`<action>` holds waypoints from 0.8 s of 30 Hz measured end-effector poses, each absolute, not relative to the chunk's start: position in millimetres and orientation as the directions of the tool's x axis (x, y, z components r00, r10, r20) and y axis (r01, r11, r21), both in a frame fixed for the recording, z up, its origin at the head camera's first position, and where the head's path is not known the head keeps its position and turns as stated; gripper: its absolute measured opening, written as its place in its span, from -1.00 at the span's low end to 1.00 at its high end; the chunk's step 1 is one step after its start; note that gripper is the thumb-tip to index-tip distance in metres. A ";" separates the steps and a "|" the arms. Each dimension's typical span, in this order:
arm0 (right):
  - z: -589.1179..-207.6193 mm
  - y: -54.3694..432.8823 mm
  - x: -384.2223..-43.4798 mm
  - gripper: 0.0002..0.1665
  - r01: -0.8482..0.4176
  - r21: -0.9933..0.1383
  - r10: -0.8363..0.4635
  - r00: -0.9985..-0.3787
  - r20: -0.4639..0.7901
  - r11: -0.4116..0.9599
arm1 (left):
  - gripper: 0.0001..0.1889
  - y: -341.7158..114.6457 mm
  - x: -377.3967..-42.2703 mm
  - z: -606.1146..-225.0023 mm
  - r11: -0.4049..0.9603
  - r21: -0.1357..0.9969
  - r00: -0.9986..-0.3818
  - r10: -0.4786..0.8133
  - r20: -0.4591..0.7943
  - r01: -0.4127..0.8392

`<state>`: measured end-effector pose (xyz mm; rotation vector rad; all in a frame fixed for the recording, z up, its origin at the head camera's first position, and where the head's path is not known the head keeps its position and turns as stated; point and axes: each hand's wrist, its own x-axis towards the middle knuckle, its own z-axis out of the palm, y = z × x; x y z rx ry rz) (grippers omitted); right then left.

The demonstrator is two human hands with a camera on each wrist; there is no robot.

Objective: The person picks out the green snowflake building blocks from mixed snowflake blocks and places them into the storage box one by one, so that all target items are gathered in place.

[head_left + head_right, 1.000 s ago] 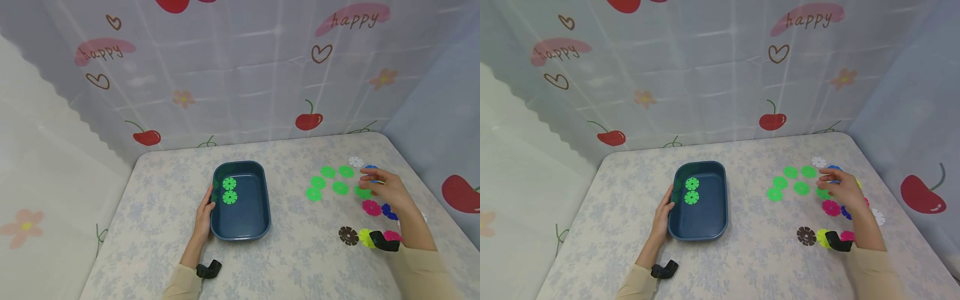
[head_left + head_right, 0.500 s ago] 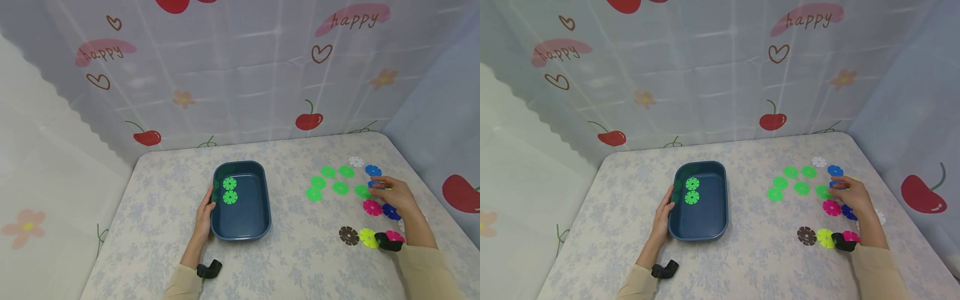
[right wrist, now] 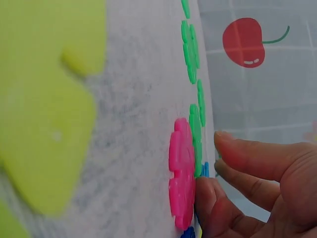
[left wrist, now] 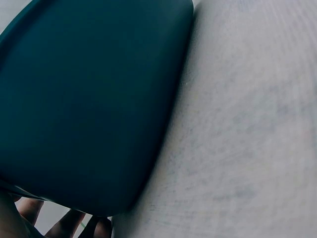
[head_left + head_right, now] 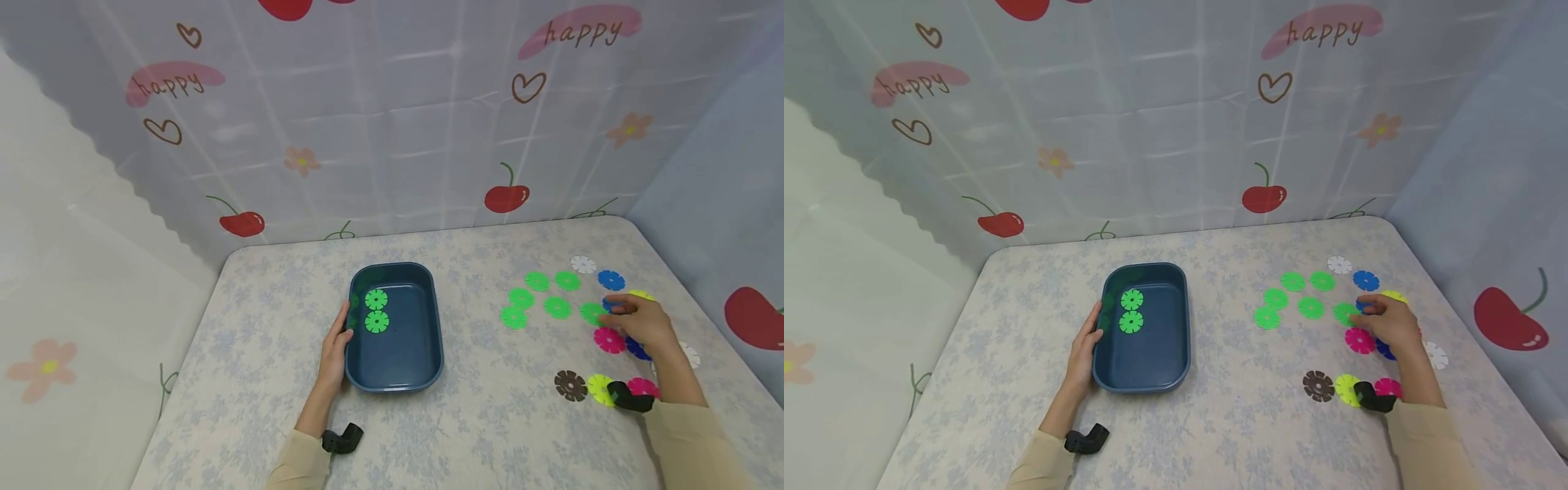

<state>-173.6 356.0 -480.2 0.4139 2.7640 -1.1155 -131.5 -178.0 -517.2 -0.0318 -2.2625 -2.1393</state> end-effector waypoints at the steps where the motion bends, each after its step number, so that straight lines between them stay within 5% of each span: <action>1: -480.7 355.6 -173.5 -0.25 0.298 -0.647 0.202 -0.954 -0.220 0.702 | -0.43 -178.0 -131.5 -517.2 0.057 0.998 -0.999 -0.005 0.034 0.034; 11: -484.6 348.3 -174.6 -0.28 0.250 -0.530 0.177 -0.967 -0.185 0.810 | -0.43 -178.4 -131.3 -518.1 0.062 0.998 -1.000 -0.008 0.028 0.027; 24: -487.8 347.4 -177.7 -0.32 0.294 -0.536 0.219 -0.955 -0.200 0.792 | -0.43 -177.5 -131.5 -516.8 0.066 0.997 -1.000 -0.009 0.028 0.027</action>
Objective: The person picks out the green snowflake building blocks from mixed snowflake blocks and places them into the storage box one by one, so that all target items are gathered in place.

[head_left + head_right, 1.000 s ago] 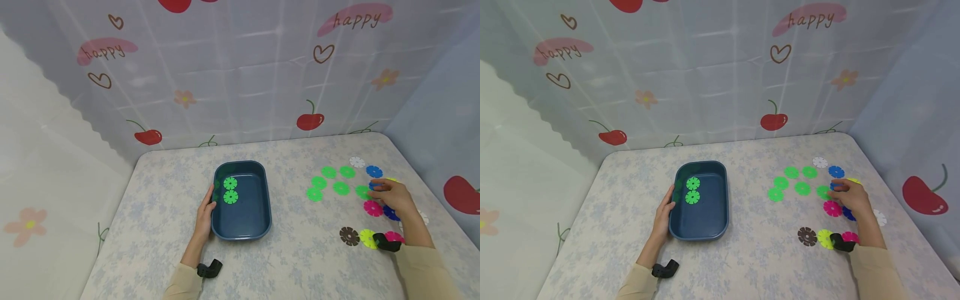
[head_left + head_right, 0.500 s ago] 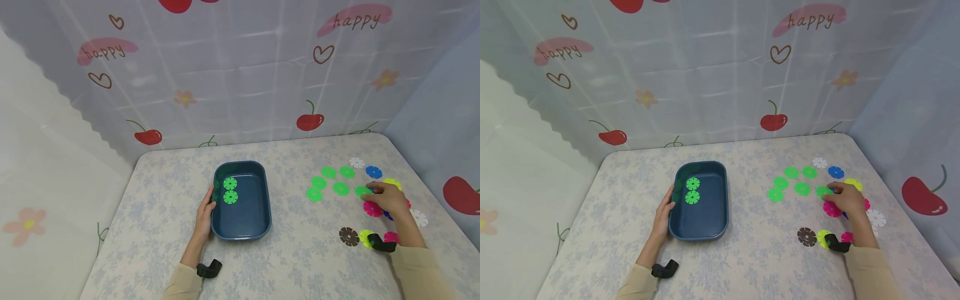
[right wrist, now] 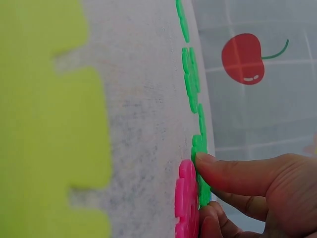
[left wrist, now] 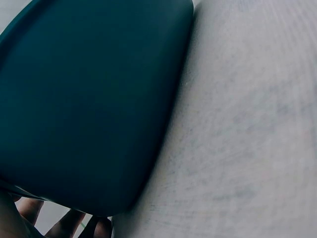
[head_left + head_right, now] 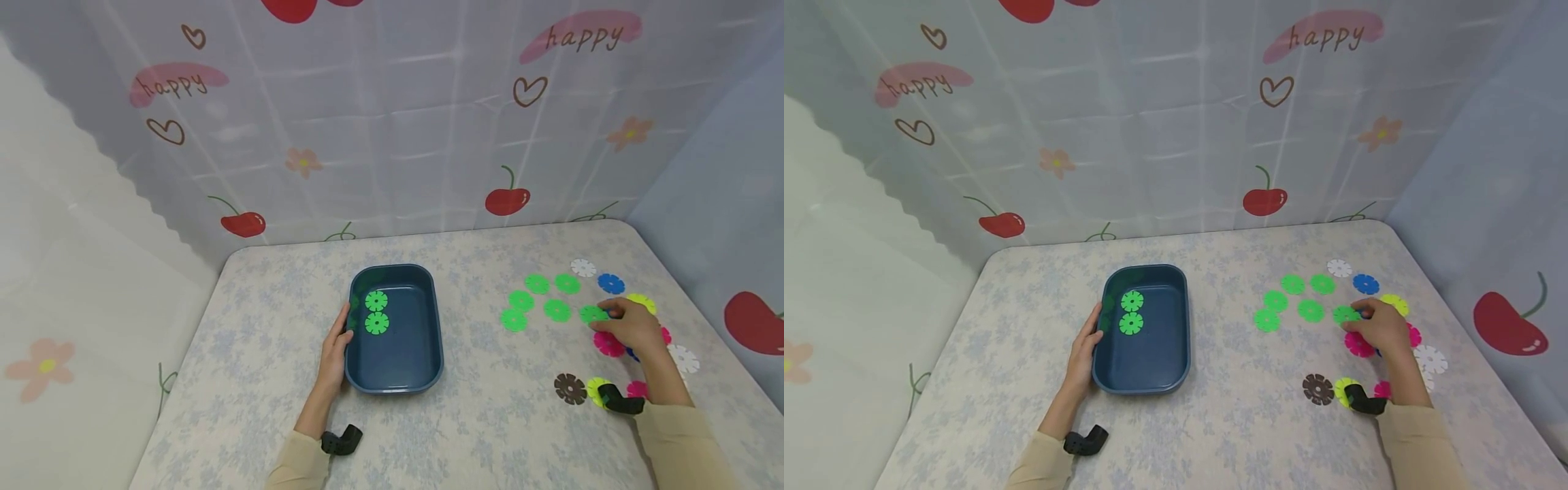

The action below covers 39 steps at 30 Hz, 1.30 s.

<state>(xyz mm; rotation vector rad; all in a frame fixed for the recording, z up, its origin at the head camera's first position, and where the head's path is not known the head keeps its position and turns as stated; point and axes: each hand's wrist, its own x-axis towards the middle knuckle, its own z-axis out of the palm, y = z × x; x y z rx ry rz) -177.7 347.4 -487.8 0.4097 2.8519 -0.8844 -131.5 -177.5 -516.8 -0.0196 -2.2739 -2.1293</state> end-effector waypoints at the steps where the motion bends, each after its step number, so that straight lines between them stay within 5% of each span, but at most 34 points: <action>1: -488.1 347.4 -177.8 -0.34 0.295 -0.541 0.222 -0.955 -0.197 0.788 | -0.43 -177.5 -131.8 -516.8 0.066 0.997 -1.000 -0.009 0.028 0.028; 26: -485.8 348.3 -176.9 -0.29 0.321 -0.561 0.231 -0.946 -0.227 0.763 | -0.43 -178.0 -132.1 -517.4 0.067 0.997 -1.000 0.001 0.027 0.027; 39: -484.5 342.9 -176.6 -0.48 0.362 -0.595 0.310 -0.931 -0.192 0.717 | -0.43 -178.5 -132.3 -518.1 0.064 0.998 -1.000 -0.004 0.020 0.020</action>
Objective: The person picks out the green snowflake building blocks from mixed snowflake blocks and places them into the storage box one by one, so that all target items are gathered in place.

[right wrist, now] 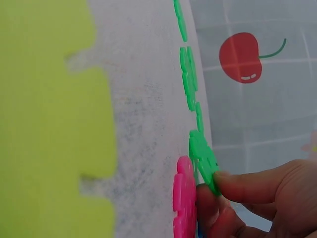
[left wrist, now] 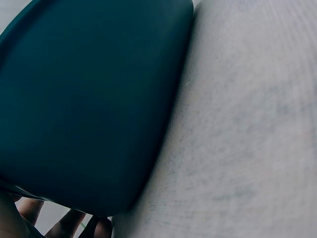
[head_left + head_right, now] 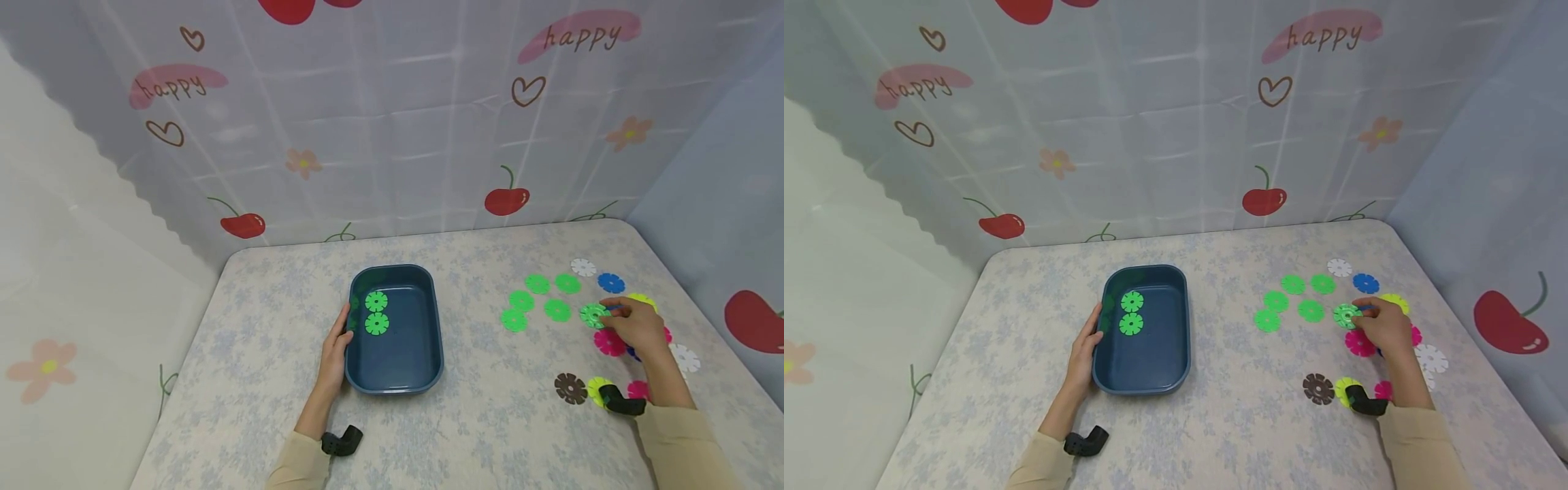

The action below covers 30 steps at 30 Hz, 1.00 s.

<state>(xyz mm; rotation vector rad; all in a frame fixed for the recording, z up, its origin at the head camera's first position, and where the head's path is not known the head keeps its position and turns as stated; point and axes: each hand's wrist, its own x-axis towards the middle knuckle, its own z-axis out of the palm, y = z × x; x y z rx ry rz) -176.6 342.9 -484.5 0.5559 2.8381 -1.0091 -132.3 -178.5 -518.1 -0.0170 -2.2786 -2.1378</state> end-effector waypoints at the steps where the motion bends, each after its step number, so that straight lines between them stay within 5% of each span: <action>1: -483.8 342.9 -176.6 -0.49 0.369 -0.599 0.313 -0.928 -0.201 0.711 | -0.43 -178.5 -132.5 -518.5 0.064 0.998 -1.000 -0.004 0.021 0.021; 12: -469.3 348.9 -171.7 -0.46 0.400 -0.669 0.247 -0.916 -0.316 0.627 | -0.44 -178.5 -132.0 -518.3 0.065 0.997 -1.000 -0.001 0.030 0.030; 21: -486.1 356.4 -182.8 -0.40 0.280 -0.756 0.162 -0.960 -0.229 0.592 | -0.43 -178.3 -132.2 -516.5 0.063 0.997 -0.999 0.001 0.040 0.040; 30: -425.8 287.5 -171.4 -0.45 0.151 -0.827 -0.003 -0.983 -0.181 0.542 | -0.43 -177.9 -131.5 -514.4 0.051 0.998 -1.000 -0.007 0.021 0.021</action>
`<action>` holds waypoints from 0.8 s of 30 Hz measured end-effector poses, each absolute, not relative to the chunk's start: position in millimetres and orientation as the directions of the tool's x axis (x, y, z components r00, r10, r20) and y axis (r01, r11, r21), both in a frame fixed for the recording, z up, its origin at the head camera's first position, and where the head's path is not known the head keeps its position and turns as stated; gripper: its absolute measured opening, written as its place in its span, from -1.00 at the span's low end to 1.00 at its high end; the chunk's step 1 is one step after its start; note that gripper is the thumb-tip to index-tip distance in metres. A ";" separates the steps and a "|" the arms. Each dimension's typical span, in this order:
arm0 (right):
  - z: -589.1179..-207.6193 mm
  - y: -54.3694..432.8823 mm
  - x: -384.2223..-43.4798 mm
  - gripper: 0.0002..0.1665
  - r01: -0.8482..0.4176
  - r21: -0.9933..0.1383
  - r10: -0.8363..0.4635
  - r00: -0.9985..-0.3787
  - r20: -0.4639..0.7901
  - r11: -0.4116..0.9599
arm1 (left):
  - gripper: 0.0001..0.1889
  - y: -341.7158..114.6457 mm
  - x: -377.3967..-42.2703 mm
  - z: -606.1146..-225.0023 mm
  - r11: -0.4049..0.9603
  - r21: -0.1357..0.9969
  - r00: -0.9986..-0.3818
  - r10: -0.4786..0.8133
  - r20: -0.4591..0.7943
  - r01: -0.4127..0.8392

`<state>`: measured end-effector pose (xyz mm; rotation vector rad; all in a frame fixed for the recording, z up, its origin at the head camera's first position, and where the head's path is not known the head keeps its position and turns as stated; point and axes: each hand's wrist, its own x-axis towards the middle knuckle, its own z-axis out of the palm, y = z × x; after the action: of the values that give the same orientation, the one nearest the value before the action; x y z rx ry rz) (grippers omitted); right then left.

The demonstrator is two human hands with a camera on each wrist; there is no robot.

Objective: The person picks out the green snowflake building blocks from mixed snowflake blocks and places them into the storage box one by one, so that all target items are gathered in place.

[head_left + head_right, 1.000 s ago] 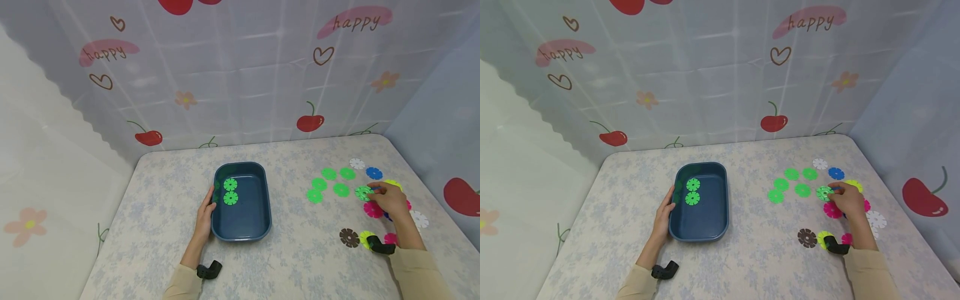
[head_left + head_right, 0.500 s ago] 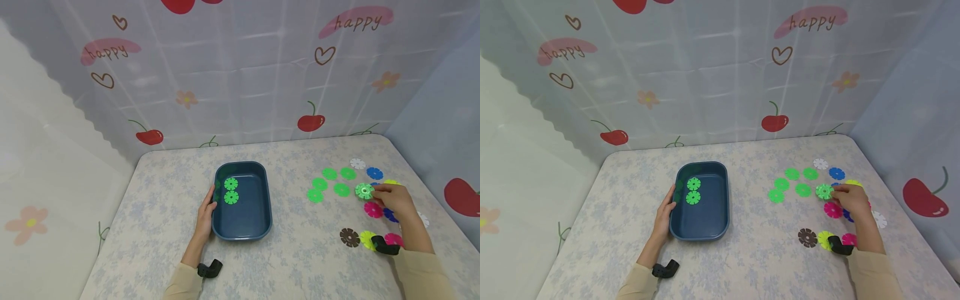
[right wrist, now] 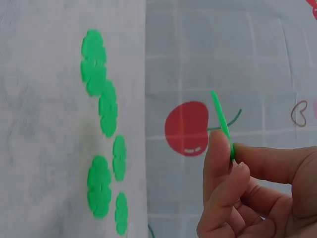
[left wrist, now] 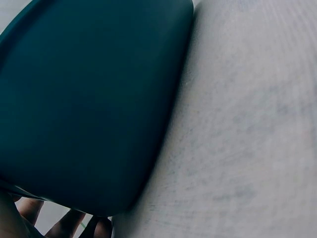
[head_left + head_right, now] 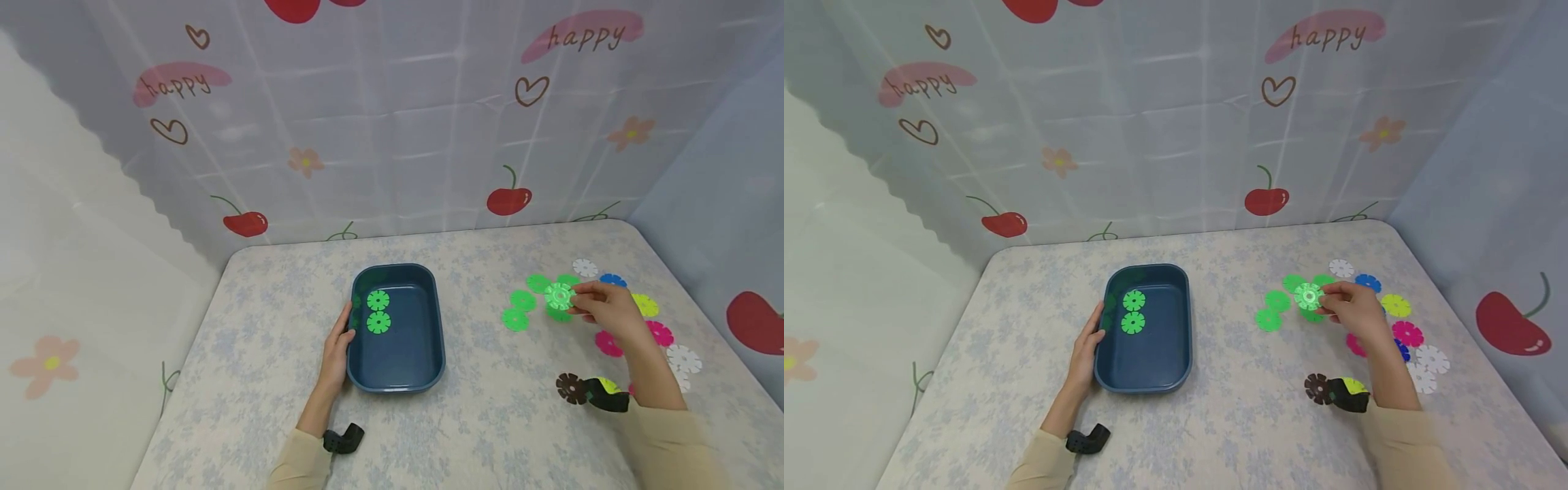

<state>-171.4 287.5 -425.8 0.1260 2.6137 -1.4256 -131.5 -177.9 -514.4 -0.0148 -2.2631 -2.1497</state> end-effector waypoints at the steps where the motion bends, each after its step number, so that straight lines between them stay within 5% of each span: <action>1: -423.7 281.2 -171.2 -0.46 0.127 -0.834 -0.019 -0.987 -0.162 0.538 | -0.43 -177.6 -130.9 -511.8 0.047 0.999 -1.000 -0.005 0.015 0.015; 7: -415.7 245.6 -173.6 -0.49 0.027 -0.869 -0.092 -0.992 -0.083 0.495 | -0.43 -175.0 -125.1 -492.3 0.035 0.999 -1.000 0.014 -0.004 -0.003; 24: -419.1 136.8 -188.2 -0.64 -0.059 -0.923 -0.299 -0.952 -0.062 0.381 | -0.43 -178.2 -131.8 -518.8 0.063 0.998 -1.000 -0.011 0.027 0.027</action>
<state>-188.2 136.8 -419.1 -0.3199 2.4211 -1.6034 -131.8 -178.2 -518.8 -0.0165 -2.2699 -2.1319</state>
